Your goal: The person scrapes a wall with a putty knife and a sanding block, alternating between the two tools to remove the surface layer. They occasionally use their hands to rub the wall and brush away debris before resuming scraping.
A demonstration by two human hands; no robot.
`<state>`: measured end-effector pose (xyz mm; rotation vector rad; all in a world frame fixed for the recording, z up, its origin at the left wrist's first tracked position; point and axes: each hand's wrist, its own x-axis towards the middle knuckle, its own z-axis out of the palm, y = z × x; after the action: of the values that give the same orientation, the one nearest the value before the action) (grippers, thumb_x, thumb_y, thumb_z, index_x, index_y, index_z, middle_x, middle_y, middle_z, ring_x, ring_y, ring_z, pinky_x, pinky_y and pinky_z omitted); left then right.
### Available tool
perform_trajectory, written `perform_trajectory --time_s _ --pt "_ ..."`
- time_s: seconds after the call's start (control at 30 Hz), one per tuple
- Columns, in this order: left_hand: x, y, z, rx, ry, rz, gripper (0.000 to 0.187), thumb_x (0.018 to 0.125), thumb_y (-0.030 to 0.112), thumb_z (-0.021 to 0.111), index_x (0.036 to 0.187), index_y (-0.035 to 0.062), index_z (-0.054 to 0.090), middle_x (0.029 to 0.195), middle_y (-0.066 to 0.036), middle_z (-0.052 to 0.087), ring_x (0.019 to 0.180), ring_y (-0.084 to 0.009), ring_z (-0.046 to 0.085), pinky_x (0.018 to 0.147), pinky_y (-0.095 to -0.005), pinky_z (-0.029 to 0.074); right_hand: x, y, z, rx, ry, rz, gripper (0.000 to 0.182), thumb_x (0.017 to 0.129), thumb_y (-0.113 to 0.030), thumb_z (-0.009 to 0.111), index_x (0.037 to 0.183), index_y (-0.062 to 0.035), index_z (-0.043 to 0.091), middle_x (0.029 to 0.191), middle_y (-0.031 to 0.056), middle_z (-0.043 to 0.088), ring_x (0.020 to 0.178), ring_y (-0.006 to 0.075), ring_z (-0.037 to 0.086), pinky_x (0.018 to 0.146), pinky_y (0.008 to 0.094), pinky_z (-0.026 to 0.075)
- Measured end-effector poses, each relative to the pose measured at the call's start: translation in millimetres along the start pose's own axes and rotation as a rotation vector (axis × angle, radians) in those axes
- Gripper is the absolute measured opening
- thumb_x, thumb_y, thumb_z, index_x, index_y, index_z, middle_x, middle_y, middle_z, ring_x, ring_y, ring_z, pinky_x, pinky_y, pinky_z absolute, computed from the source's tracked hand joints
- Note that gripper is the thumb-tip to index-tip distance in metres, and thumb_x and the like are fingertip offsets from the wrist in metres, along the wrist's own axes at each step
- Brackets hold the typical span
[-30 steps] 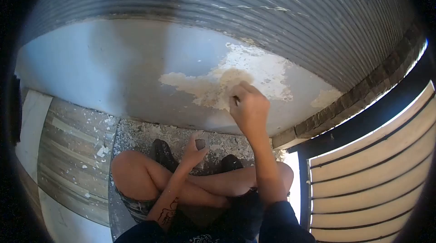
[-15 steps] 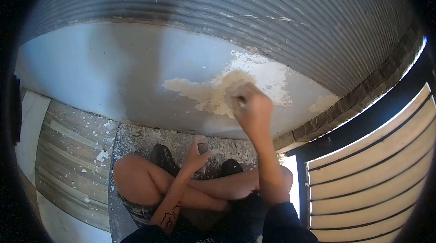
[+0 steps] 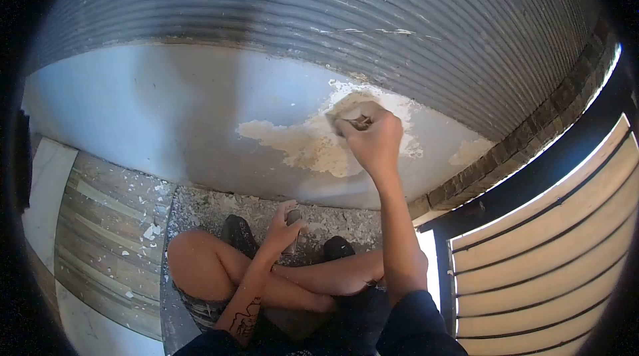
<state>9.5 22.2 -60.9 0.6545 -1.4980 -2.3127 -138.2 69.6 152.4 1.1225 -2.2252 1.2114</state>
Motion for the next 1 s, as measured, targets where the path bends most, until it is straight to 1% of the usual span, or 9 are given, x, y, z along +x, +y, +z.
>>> perform_trajectory --time_s 0.2,0.33,0.43,0.5,0.57,0.77,0.9,0.97,1.0 --pt "-1.1 6.1 1.4 -0.017 -0.004 0.0 0.06 0.076 0.007 0.059 0.128 0.0013 0.031 0.082 -0.009 0.056 0.065 -0.0141 0.059 0.049 -0.0272 0.052 4.5 -10.3 -0.1 -0.015 -0.078 -0.001 0.018 0.066 -0.02 0.076 0.071 -0.0048 0.068 0.061 0.008 0.065 0.051 0.0105 0.058 0.052 0.027 0.046" --pt "-1.1 1.4 -1.1 0.005 -0.023 0.016 0.058 0.077 0.006 0.058 0.128 0.0022 0.031 0.085 -0.01 0.056 0.067 -0.0143 0.06 0.049 -0.0275 0.052 -2.7 -20.5 0.8 -0.123 -0.025 -0.139 0.019 0.065 -0.012 0.077 0.069 0.0006 0.063 0.059 0.0075 0.062 0.053 0.0086 0.054 0.053 0.0248 0.043" --pt "-1.3 7.0 -1.8 0.004 -0.002 0.006 0.057 0.077 0.005 0.057 0.128 0.0037 0.032 0.086 -0.011 0.056 0.067 -0.0147 0.06 0.049 -0.0278 0.051 0.0 -23.9 -6.3 0.27 0.036 0.022 0.023 0.063 -0.013 0.078 0.068 0.0013 0.06 0.056 0.0084 0.058 0.052 0.0086 0.05 0.051 0.026 0.041" --pt "-1.2 7.6 -2.0 0.008 0.001 -0.008 0.057 0.077 0.006 0.058 0.128 0.0048 0.032 0.085 -0.011 0.056 0.066 -0.0152 0.061 0.05 -0.0284 0.052 -1.1 -19.3 5.0 -0.178 -0.002 -0.036 0.019 0.065 -0.009 0.077 0.068 0.0015 0.062 0.058 0.0086 0.062 0.053 0.0078 0.053 0.051 0.0248 0.042" --pt "-2.0 6.0 -1.4 0.041 -0.015 -0.01 0.057 0.077 0.006 0.058 0.128 0.0047 0.032 0.085 -0.011 0.056 0.066 -0.0155 0.061 0.05 -0.0285 0.052 -3.4 -21.9 -1.4 -0.186 0.001 -0.098 0.018 0.066 -0.008 0.076 0.067 0.0021 0.061 0.059 0.0091 0.062 0.054 0.0072 0.054 0.051 0.0239 0.042" --pt "-2.9 10.9 1.3 0.004 -0.002 0.009 0.057 0.076 0.007 0.059 0.127 0.0043 0.033 0.082 -0.012 0.058 0.063 -0.0153 0.06 0.051 -0.0285 0.051 -3.7 -20.2 -3.2 0.225 0.074 0.007 0.022 0.064 -0.011 0.078 0.065 0.0015 0.059 0.058 0.0091 0.061 0.052 0.0075 0.051 0.05 0.0249 0.04" --pt "-0.1 1.8 -1.4 0.054 -0.008 0.051 0.058 0.075 0.008 0.059 0.127 0.0045 0.033 0.08 -0.011 0.058 0.062 -0.0146 0.059 0.051 -0.0284 0.051 -7.5 -26.5 4.2 -0.274 -0.013 -0.144 0.013 0.068 -0.003 0.073 0.067 0.0019 0.061 0.064 0.0089 0.065 0.057 0.0088 0.059 0.054 0.0218 0.044" --pt "-2.1 7.4 -2.8 0.046 -0.01 0.035 0.058 0.076 0.008 0.059 0.127 0.0043 0.033 0.08 -0.011 0.058 0.062 -0.0146 0.059 0.051 -0.0284 0.051 -9.1 -32.8 -5.6 0.17 0.065 0.008 0.02 0.065 -0.008 0.076 0.063 0.0014 0.058 0.061 0.01 0.063 0.053 0.0081 0.055 0.051 0.0233 0.042" --pt "-3.3 11.1 -2.0 0.043 -0.021 0.016 0.057 0.076 0.008 0.058 0.127 0.0041 0.033 0.079 -0.011 0.058 0.063 -0.0147 0.059 0.051 -0.0284 0.051 -7.0 -28.0 -6.4 0.132 0.075 0.016 0.022 0.065 -0.009 0.077 0.063 0.0013 0.058 0.06 0.0099 0.063 0.052 0.0075 0.054 0.05 0.0236 0.041"
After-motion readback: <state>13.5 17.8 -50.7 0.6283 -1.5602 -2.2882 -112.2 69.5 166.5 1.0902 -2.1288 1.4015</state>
